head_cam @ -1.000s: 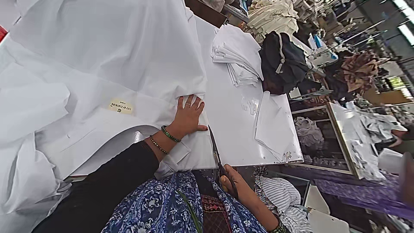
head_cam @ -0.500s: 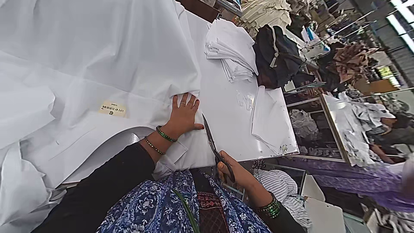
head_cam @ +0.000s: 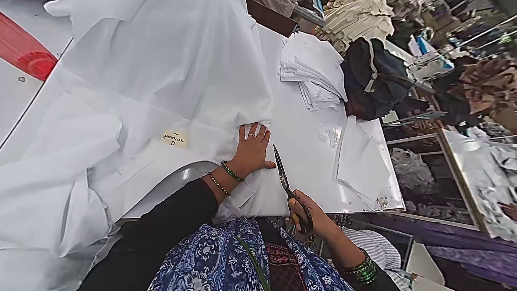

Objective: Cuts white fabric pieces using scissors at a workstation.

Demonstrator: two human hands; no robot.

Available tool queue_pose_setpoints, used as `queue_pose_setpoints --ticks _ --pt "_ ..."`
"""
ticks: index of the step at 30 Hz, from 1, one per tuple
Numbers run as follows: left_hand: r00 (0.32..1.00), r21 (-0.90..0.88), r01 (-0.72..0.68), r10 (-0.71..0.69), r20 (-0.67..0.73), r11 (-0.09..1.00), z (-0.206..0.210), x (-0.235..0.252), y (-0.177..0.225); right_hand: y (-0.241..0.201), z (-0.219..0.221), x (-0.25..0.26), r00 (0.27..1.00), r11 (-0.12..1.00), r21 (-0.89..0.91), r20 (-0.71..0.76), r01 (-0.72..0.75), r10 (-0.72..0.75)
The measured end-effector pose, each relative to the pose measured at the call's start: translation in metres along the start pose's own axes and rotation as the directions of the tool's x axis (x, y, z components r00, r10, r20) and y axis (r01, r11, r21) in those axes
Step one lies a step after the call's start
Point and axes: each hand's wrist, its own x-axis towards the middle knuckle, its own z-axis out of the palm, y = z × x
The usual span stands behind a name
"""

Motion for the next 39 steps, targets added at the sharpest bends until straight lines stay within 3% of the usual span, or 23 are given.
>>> queue_pose_setpoints --ticks 4,11,17,19,25,31,39 --pt "1.0 -0.023 -0.018 0.018 -0.016 1.0 0.002 0.001 -0.001 -0.001 -0.003 0.003 0.998 0.999 -0.001 0.056 -0.037 0.037" --pt "1.0 -0.051 -0.006 0.007 0.024 0.999 -0.003 -0.002 0.001 -0.003 0.011 0.006 0.997 0.997 0.07 -0.082 0.019 -0.013" --pt "1.0 0.01 -0.019 0.019 -0.013 1.0 0.0 -0.002 -0.006 0.031 0.001 -0.013 0.971 0.962 0.177 -0.155 0.207 -0.18" --pt "0.998 0.059 -0.026 0.029 -0.053 0.998 0.005 0.002 -0.008 0.049 -0.008 -0.029 0.97 0.955 0.179 -0.11 0.235 -0.218" --pt "0.99 0.13 0.001 0.018 -0.143 0.992 0.012 0.006 -0.01 0.1 -0.035 -0.06 0.974 0.983 -0.005 0.132 0.184 -0.182" --pt "0.982 0.156 0.019 0.011 -0.19 0.988 0.019 0.001 -0.005 0.114 -0.051 -0.068 0.979 0.967 -0.22 0.184 0.129 -0.088" --pt "0.981 0.152 0.03 0.0 -0.194 0.988 0.022 -0.002 -0.004 0.103 -0.039 -0.052 0.98 0.964 -0.214 0.156 0.159 -0.127"
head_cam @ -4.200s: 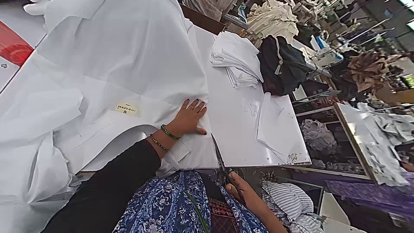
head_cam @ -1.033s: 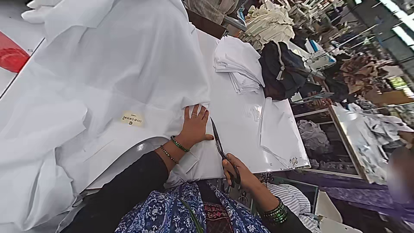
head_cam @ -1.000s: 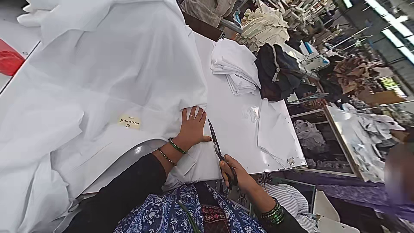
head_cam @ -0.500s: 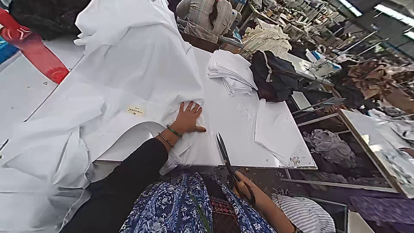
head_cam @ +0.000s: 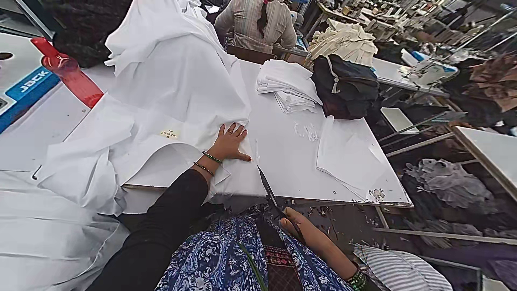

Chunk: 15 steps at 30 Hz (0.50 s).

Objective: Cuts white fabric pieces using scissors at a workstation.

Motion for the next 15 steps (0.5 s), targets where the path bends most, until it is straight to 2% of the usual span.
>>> queue_pose_setpoints --ticks 3,7,12,15 --pt "1.0 -0.007 0.002 -0.001 0.012 1.0 -0.002 0.001 0.0 -0.001 0.004 0.001 0.999 1.0 0.019 -0.038 0.015 -0.014" --pt "1.0 -0.005 0.001 -0.001 0.014 1.0 0.0 0.001 -0.001 -0.002 0.006 0.004 1.0 0.996 0.081 0.007 -0.026 0.026" --pt "1.0 -0.017 -0.003 0.003 0.016 1.0 -0.002 0.0 0.0 -0.023 0.005 0.018 0.996 0.992 0.097 0.041 -0.079 0.076" --pt "1.0 -0.027 -0.007 0.008 0.015 1.0 -0.002 0.0 0.0 -0.034 0.009 0.024 0.996 0.985 0.149 0.013 -0.087 0.086"
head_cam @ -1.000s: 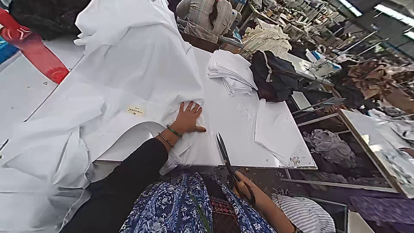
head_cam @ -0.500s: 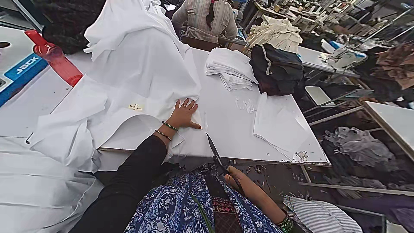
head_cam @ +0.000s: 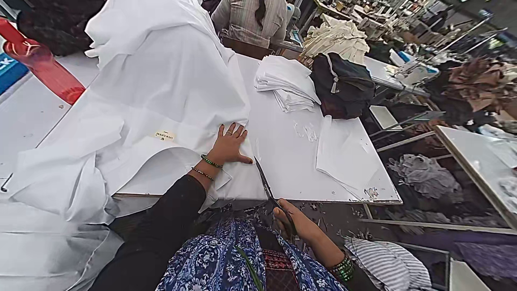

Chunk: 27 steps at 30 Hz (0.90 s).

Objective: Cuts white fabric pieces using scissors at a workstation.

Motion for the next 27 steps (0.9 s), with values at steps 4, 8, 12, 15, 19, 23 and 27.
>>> queue_pose_setpoints --ticks 4,8,12,15,19,23,27 --pt "1.0 -0.005 0.002 -0.002 0.014 1.0 -0.001 -0.001 0.0 -0.001 0.005 0.003 0.999 0.999 0.042 -0.035 0.024 -0.022" --pt "0.999 0.012 0.013 -0.013 0.048 1.0 -0.004 0.0 0.002 -0.001 0.001 0.006 1.0 0.999 0.03 0.013 0.021 -0.022" --pt "0.999 0.006 0.002 -0.003 0.046 1.0 -0.004 0.001 0.001 -0.004 0.002 0.008 0.997 0.994 0.085 -0.048 0.065 -0.061" --pt "0.999 -0.153 -0.032 0.037 0.033 0.988 -0.015 -0.007 -0.006 0.009 0.003 0.005 0.983 0.971 0.188 -0.137 0.149 -0.124" --pt "0.988 -0.234 0.017 -0.052 -0.147 0.972 -0.074 -0.085 -0.033 0.044 -0.015 -0.002 0.932 0.89 0.303 -0.233 0.34 -0.276" --pt "0.932 -0.085 0.355 -0.359 -0.039 0.931 -0.082 -0.172 -0.073 0.075 -0.024 -0.005 0.883 0.794 0.397 -0.289 0.461 -0.369" --pt "0.916 -0.263 0.187 -0.265 -0.302 0.947 0.006 -0.188 -0.02 0.077 -0.025 -0.001 0.786 0.784 0.146 -0.277 0.603 -0.553"
